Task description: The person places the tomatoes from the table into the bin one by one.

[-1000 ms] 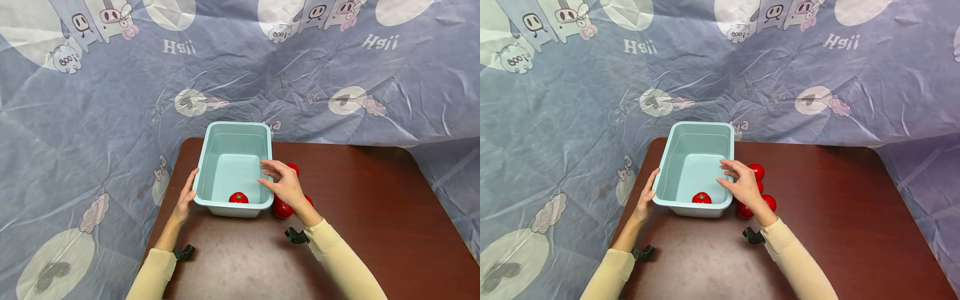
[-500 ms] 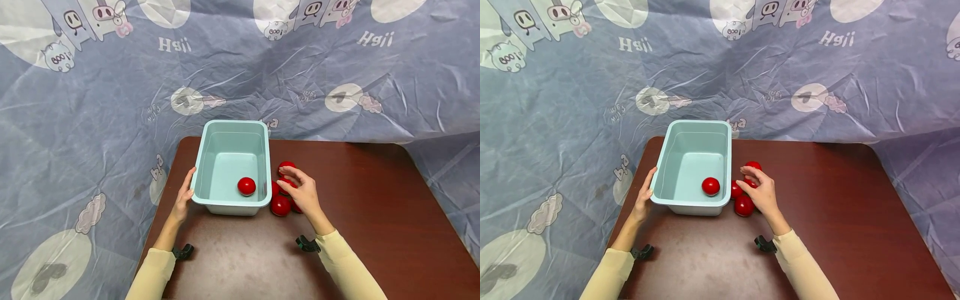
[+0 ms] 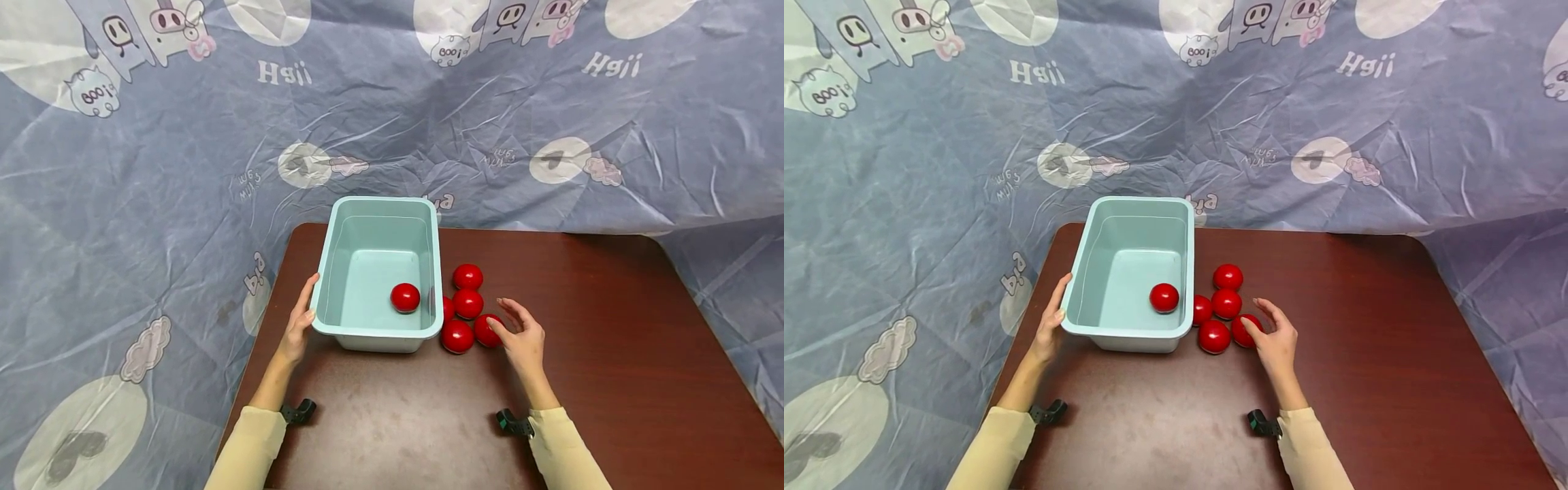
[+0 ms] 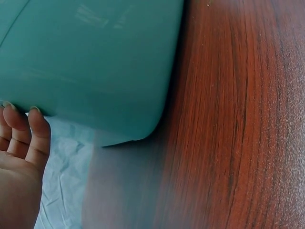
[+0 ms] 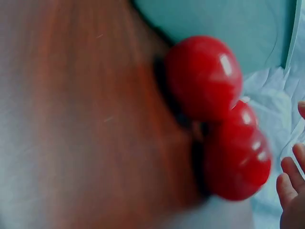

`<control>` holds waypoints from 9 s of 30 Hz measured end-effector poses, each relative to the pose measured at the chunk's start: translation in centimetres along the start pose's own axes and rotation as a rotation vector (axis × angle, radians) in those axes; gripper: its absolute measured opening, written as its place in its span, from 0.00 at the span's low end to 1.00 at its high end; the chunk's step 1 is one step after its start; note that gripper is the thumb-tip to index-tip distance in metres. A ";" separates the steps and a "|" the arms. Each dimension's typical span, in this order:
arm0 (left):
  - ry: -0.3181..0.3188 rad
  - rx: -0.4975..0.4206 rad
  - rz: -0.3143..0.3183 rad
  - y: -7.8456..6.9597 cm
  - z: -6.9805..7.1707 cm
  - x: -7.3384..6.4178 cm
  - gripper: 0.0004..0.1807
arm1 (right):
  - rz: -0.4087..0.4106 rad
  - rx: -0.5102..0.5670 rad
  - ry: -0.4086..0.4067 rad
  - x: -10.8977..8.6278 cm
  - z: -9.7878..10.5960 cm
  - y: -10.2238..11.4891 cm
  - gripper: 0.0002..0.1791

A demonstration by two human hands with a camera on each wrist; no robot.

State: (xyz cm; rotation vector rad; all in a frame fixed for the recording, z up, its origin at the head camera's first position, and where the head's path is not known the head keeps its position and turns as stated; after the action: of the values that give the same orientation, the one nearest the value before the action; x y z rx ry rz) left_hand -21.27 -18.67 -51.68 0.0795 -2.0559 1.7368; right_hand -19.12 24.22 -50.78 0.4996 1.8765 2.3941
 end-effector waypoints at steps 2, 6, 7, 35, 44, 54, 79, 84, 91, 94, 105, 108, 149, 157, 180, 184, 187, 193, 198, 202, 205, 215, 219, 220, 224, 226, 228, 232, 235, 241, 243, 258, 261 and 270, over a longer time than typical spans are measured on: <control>0.002 0.000 -0.002 0.1 0.0 0.0 0.39 | -0.009 -0.021 -0.028 -0.3 0.4 -0.8 0.28; -0.001 0.003 -0.012 0.1 0.0 0.1 0.39 | -0.051 -0.046 -0.055 -0.7 0.7 -2.3 0.31; -0.002 0.002 -0.015 0.1 0.0 0.1 0.39 | -0.068 -0.049 -0.057 -0.8 0.7 -2.7 0.32; -0.015 -0.011 -0.003 0.3 -0.1 0.0 0.39 | -0.029 -0.338 -0.069 -2.1 -0.6 -8.4 0.43; -0.013 -0.027 -0.020 0.0 -0.1 0.0 0.39 | -0.152 -0.120 -0.054 -2.0 -0.4 -9.3 0.44; -0.007 -0.015 -0.013 0.1 -0.1 -0.1 0.39 | -0.239 0.030 -0.061 -1.4 -0.1 -7.4 0.45; -0.012 0.001 -0.008 0.1 0.0 -0.2 0.39 | -0.051 0.069 -0.015 -0.5 -0.7 2.1 0.42; -0.007 0.008 -0.007 0.3 0.2 -0.1 0.39 | -0.015 0.100 0.002 -0.2 -1.4 3.8 0.41; -0.006 0.015 -0.001 0.4 0.3 0.0 0.39 | 0.022 0.153 0.056 0.2 -3.0 6.2 0.40; -0.007 0.012 0.004 0.3 0.2 -0.1 0.39 | 0.028 0.171 0.073 0.5 -3.7 7.1 0.40; 0.000 0.005 0.005 0.3 0.2 -0.1 0.39 | 0.039 0.222 0.120 1.5 -6.6 9.1 0.40; -0.002 0.005 0.005 0.2 0.2 -0.1 0.39 | 0.053 0.209 0.137 1.8 -7.3 9.5 0.40; -0.007 0.031 0.017 0.1 0.0 -0.3 0.39 | 0.030 0.183 0.177 5.0 -11.4 11.2 0.34; -0.008 0.027 0.028 0.0 -0.1 -0.3 0.39 | 0.032 0.171 0.090 5.2 -9.9 7.3 0.28; -0.010 0.017 0.019 0.1 -0.4 0.0 0.39 | -0.056 0.012 0.180 1.8 -7.4 0.2 0.25; -0.015 0.016 0.016 0.1 -0.2 -0.1 0.39 | -0.032 0.013 0.195 0.8 -6.8 1.0 0.26; -0.021 0.016 0.014 0.1 -0.1 -0.1 0.39 | -0.016 0.001 0.203 0.1 -6.5 1.7 0.26; -0.022 0.010 0.010 0.1 -0.2 -0.2 0.38 | -0.020 -0.028 0.193 -0.9 -6.1 1.4 0.27; -0.026 0.005 0.014 0.2 -0.2 -0.3 0.38 | -0.002 -0.075 0.175 -1.6 -5.8 0.7 0.27; -0.029 0.002 0.005 0.3 -0.1 -0.3 0.38 | 0.005 -0.120 0.173 -2.2 -5.6 0.0 0.27; -0.030 -0.003 0.000 0.2 -0.1 -0.4 0.39 | 0.006 -0.120 0.177 -2.5 -5.5 -1.0 0.29; -0.038 -0.004 0.000 0.2 0.0 -0.3 0.39 | -0.063 -0.180 0.193 -2.7 -6.0 -5.9 0.37; -0.031 -0.001 0.013 0.4 0.0 -0.2 0.39 | -0.034 -0.197 0.191 -3.0 -6.1 -5.8 0.39; -0.031 0.000 0.017 0.4 0.0 -0.2 0.39 | -0.028 -0.196 0.193 -3.1 -6.1 -5.2 0.39; -0.031 0.000 0.022 0.4 0.0 -0.2 0.39 | -0.031 -0.167 0.207 -3.3 -6.1 -4.4 0.40; -0.028 0.001 0.017 0.4 0.0 -0.2 0.39 | -0.041 -0.143 0.205 -3.3 -6.1 -4.8 0.40; -0.024 0.001 0.010 0.4 0.0 -0.2 0.39 | -0.053 -0.116 0.197 -3.2 -6.1 -5.9 0.41; -0.019 -0.002 0.006 0.4 0.0 -0.1 0.39 | -0.059 -0.067 0.188 -3.0 -6.1 -6.1 0.40; -0.018 -0.008 0.010 0.5 0.1 -0.2 0.39 | -0.060 -0.053 0.178 -2.8 -6.0 -5.3 0.39; -0.011 -0.009 0.004 0.5 0.1 -0.2 0.39 | -0.051 -0.020 0.175 -2.4 -5.7 -3.2 0.40; -0.010 -0.004 0.002 0.4 0.1 -0.2 0.39 | -0.040 -0.007 0.187 -2.2 -5.7 -2.6 0.40; -0.011 -0.001 -0.003 0.3 0.0 -0.2 0.39 | 0.034 -0.019 0.185 -0.4 -5.3 4.3 0.38; -0.009 -0.001 -0.002 0.3 0.0 -0.2 0.39 | 0.049 -0.038 0.171 -0.1 -5.5 5.8 0.38; -0.020 0.006 -0.008 0.1 -0.1 -0.3 0.39 | 0.102 -0.011 0.088 1.2 -5.6 8.8 0.36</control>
State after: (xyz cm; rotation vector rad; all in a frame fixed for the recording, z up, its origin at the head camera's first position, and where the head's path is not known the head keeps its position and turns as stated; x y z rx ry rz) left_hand -21.06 -18.64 -51.85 0.1064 -2.0623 1.7439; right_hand -20.57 16.98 -43.23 0.5093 1.9159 2.5297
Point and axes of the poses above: each hand's wrist, its own x-axis towards the middle knuckle, its own z-axis out of the back of the hand, y = z × x, the point moved 6 cm from there along x, towards the middle knuckle, and after that the axes turned 2 degrees about -x, right-handed, at the moved point
